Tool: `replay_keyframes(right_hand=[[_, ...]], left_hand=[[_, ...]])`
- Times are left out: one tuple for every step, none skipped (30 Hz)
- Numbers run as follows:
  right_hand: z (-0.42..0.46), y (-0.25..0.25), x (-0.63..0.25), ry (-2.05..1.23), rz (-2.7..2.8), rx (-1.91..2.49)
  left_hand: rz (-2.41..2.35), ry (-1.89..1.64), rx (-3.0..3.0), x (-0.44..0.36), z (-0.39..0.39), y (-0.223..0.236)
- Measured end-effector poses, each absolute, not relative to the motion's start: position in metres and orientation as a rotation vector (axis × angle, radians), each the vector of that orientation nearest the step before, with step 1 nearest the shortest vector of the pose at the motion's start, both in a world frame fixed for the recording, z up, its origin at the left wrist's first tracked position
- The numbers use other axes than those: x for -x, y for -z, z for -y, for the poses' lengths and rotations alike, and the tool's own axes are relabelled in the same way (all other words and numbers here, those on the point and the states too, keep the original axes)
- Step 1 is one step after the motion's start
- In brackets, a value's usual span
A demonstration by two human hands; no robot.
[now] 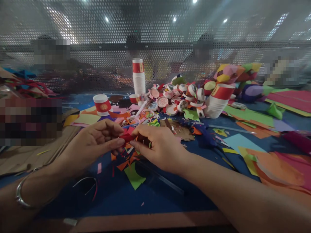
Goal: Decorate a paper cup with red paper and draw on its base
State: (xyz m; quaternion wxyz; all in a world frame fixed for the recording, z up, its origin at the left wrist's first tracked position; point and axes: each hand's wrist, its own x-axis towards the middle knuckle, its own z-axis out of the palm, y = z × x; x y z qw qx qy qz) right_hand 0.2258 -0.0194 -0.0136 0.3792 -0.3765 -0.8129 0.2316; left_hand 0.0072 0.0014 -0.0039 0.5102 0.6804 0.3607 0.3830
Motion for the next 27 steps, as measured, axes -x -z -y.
replay_keyframes(right_hand=[[0.0196,0.014,-0.2259,-0.598,2.067,0.953],[0.0198,0.0142,-0.2258,-0.603,2.054,0.942],[0.0201,0.0143,-0.2257,-0.611,2.04,0.931],[0.0203,0.0144,-0.2254,-0.621,2.028,0.919],[0.0204,0.0146,-0.2251,-0.625,2.018,0.912],[0.0204,0.0147,-0.2247,-0.627,2.015,0.904],[0.0203,0.0149,-0.2243,-0.626,2.016,0.897],[0.0202,0.015,-0.2239,-0.621,2.02,0.892],[0.0202,0.0149,-0.2236,-0.618,2.03,0.887],[0.0203,0.0147,-0.2233,-0.616,2.037,0.888],[0.0206,0.0142,-0.2231,-0.618,2.043,0.894],[0.0211,0.0137,-0.2229,-0.624,2.045,0.903],[0.0218,0.0131,-0.2229,-0.626,2.039,0.917],[0.0225,0.0126,-0.2229,-0.624,2.029,0.932],[0.0231,0.0122,-0.2229,-0.618,2.014,0.944],[0.0236,0.012,-0.2229,-0.61,1.999,0.953],[0.0238,0.0119,-0.223,-0.598,1.989,0.955],[0.0239,0.012,-0.2231,-0.582,1.986,0.952],[0.0238,0.0122,-0.2232,-0.565,1.99,0.944],[0.0235,0.0124,-0.2233,-0.548,2.0,0.932],[0.0232,0.0126,-0.2235,-0.531,2.007,0.919],[0.0229,0.0127,-0.2237,-0.518,2.011,0.907],[0.0226,0.0127,-0.2239,-0.512,2.011,0.898],[0.0224,0.0126,-0.2242,-0.514,2.009,0.892],[0.0222,0.0125,-0.2244,-0.521,2.005,0.884],[0.022,0.0122,-0.2246,-0.53,2.002,0.876],[0.0218,0.012,-0.2247,-0.543,2.003,0.873]], left_hand=[[-0.874,-0.934,-1.671,-0.0071,-0.0015,0.0046],[-0.882,-0.953,-1.72,-0.0069,-0.0015,0.0053],[-0.894,-0.978,-1.783,-0.0066,-0.0013,0.006],[-0.91,-0.998,-1.856,-0.0063,-0.0009,0.0066],[-0.923,-1.007,-1.934,-0.0058,-0.0002,0.007],[-0.931,-1.007,-2.011,-0.0052,0.0007,0.0073],[-0.928,-0.994,-2.083,-0.0046,0.0018,0.0073],[-0.919,-0.973,-2.147,-0.0039,0.003,0.0073],[-0.908,-0.959,-2.197,-0.0032,0.0042,0.0072],[-0.901,-0.955,-2.229,-0.0026,0.0053,0.007],[-0.898,-0.961,-2.236,-0.002,0.0062,0.0068],[-0.901,-0.971,-2.217,-0.0015,0.0067,0.0066],[-0.905,-0.987,-2.176,-0.0011,0.0069,0.0062],[-0.907,-1.011,-2.119,-0.0008,0.0067,0.0056],[-0.901,-1.034,-2.055,-0.0006,0.0062,0.0049],[-0.893,-1.053,-1.996,-0.0004,0.0055,0.0039],[-0.886,-1.07,-1.948,-0.0004,0.0046,0.0029],[-0.882,-1.083,-1.915,-0.0004,0.0038,0.0017],[-0.882,-1.087,-1.892,-0.0006,0.003,0.0006],[-0.884,-1.081,-1.879,-0.0008,0.0025,-0.0004],[-0.885,-1.074,-1.871,-0.0011,0.0023,-0.0011],[-0.878,-1.064,-1.867,-0.0014,0.0024,-0.0016],[-0.866,-1.056,-1.868,-0.0018,0.0026,-0.0017],[-0.853,-1.049,-1.874,-0.0021,0.003,-0.0016],[-0.841,-1.044,-1.89,-0.0024,0.0035,-0.0011],[-0.83,-1.04,-1.913,-0.0025,0.0041,-0.0005],[-0.817,-1.033,-1.936,-0.0026,0.0045,0.0003]])
